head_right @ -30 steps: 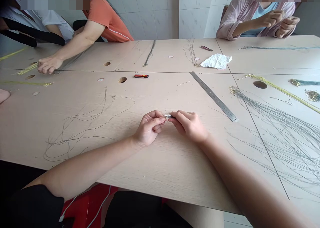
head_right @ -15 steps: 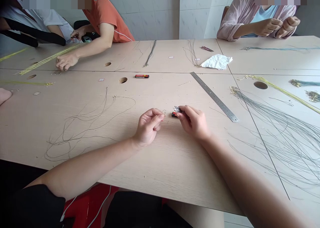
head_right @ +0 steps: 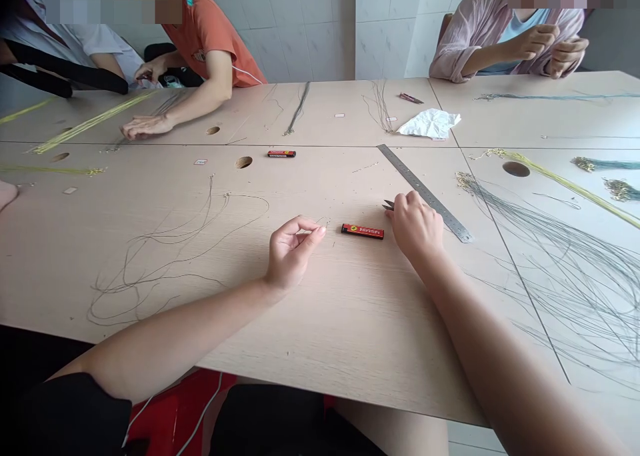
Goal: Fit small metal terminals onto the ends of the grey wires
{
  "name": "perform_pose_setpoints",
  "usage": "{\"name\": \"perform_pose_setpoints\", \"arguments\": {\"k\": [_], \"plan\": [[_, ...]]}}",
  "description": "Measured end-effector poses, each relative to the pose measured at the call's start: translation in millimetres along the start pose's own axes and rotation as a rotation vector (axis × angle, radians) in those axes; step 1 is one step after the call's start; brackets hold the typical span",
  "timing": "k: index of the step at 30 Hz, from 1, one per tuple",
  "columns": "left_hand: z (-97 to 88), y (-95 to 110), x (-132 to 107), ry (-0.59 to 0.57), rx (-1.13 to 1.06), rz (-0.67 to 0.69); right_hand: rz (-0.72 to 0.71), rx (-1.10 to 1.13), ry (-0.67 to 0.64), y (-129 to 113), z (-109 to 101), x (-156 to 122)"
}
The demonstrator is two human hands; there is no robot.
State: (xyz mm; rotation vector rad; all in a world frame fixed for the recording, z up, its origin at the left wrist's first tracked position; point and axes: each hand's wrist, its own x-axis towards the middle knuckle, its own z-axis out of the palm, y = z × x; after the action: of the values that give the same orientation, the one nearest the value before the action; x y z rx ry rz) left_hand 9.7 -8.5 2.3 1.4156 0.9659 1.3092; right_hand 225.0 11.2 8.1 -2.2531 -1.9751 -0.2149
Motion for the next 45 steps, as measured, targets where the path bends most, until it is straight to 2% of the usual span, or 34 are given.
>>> {"name": "perform_pose_setpoints", "arguments": {"k": [4,8,10,12,14,16,19,21,31,39,45], "plan": [[0.1,1,0,-0.007,0.004,-0.001,-0.124,-0.031,0.008,-1,0,-1],[0.2,0,0,-0.007,-0.002,0.000,-0.171,0.059,0.097,4,7,2],[0.6,0,0,-0.008,-0.004,-0.002,-0.175,0.230,0.179,3,6,0],[1.3,1,0,-0.009,-0.007,0.001,-0.184,0.521,0.223,-3,1,-5],[2.1,2,0,-0.011,-0.008,0.005,-0.193,0.834,0.168,-13,-7,-13],[2.7,3,-1,-0.022,-0.009,0.006,-0.201,1.055,0.041,-25,-14,-22],[2.8,4,-1,-0.059,-0.018,-0.001,-0.216,1.256,-0.085,-39,-20,-31],[2.7,4,-1,-0.078,-0.019,-0.009,-0.218,1.327,-0.101,-44,-21,-34],[1.2,0,-1,-0.125,-0.011,-0.071,-0.313,1.241,-0.014,-48,-21,-37],[2.2,2,-1,-0.096,0.034,0.028,-0.349,1.134,0.046,-48,-22,-38],[1.9,2,0,-0.067,0.042,0.026,-0.373,1.062,0.125,-51,-21,-39]]}}
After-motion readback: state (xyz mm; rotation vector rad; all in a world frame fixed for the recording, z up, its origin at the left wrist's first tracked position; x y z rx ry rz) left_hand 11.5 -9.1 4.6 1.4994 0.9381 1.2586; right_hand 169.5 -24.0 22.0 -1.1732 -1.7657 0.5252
